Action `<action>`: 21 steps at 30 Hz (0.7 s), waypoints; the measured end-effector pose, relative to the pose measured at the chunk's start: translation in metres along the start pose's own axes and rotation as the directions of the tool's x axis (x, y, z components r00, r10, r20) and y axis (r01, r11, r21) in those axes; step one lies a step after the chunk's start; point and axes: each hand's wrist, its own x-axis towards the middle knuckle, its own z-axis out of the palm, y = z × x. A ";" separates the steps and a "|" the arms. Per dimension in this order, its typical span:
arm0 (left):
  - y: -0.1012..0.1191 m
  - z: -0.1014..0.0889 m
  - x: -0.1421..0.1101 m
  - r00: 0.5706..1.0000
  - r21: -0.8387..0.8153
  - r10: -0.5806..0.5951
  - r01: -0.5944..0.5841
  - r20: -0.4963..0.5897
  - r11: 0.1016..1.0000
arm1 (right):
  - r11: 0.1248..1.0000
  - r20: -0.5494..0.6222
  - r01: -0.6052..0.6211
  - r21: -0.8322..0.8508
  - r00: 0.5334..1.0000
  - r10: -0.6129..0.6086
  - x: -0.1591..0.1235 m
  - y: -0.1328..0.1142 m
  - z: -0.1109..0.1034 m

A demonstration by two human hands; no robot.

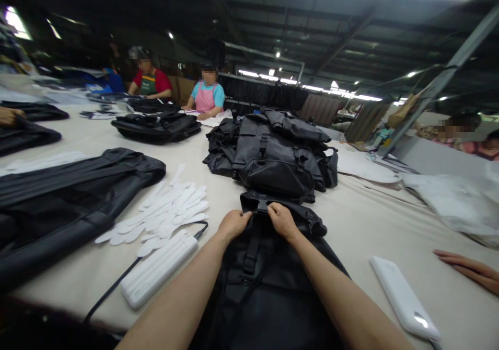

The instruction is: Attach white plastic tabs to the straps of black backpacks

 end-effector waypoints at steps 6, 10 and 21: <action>-0.013 0.011 -0.018 0.984 -0.061 -0.026 0.016 -0.174 0.998 | 0.995 -0.006 -0.089 0.043 0.996 0.090 0.017 0.003 0.016; -0.021 0.011 -0.007 0.987 -0.070 -0.060 0.050 -0.148 0.996 | 0.994 0.062 -0.011 0.108 0.998 0.005 0.019 0.002 0.012; -0.008 0.012 0.006 0.988 0.049 -0.021 0.029 -0.154 0.998 | 0.991 0.024 -0.125 0.056 0.992 0.123 0.018 0.007 0.027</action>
